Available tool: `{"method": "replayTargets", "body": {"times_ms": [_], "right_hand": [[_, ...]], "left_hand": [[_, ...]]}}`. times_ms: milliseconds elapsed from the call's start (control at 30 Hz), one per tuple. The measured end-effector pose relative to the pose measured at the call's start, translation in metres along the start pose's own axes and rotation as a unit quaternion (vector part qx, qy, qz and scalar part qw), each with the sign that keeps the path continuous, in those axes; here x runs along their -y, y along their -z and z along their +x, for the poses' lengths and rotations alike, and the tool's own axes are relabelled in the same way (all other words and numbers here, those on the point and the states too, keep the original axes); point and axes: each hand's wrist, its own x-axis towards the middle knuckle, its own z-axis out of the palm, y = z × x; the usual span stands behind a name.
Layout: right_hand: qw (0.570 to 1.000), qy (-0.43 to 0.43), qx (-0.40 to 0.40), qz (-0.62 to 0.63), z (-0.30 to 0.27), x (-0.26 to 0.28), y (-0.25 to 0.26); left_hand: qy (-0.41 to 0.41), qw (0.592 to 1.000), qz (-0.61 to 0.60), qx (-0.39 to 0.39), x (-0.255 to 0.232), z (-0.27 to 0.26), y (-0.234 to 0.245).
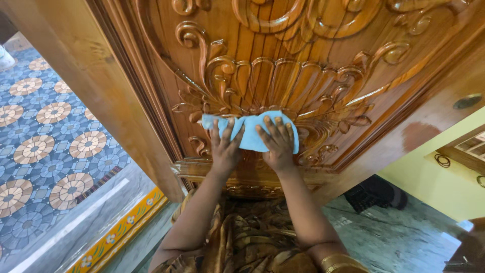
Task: The person wipes the surface of a carved wooden door using a light blue cloth. They move the cloth back and forth across the intricate carvings and flat panels to clean the wood.
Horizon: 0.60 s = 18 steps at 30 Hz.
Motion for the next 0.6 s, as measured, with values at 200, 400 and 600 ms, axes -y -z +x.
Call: {"method": "replayTargets", "body": {"times_ms": [200,400,600], "right_hand": [[1.0,0.004,0.024,-0.016,-0.052,-0.026,-0.004],[0.995,-0.03,-0.089,-0.037,-0.071,-0.055,0.005],[0.975,-0.099,-0.193,-0.042,-0.032,-0.06,0.025]], "left_hand": [[-0.004,0.998,-0.037,0.054,-0.02,-0.056,-0.034],[-0.127,0.981,-0.013,0.148,-0.043,-0.043,-0.056],[-0.224,0.971,0.071,0.051,-0.06,0.046,-0.035]]}}
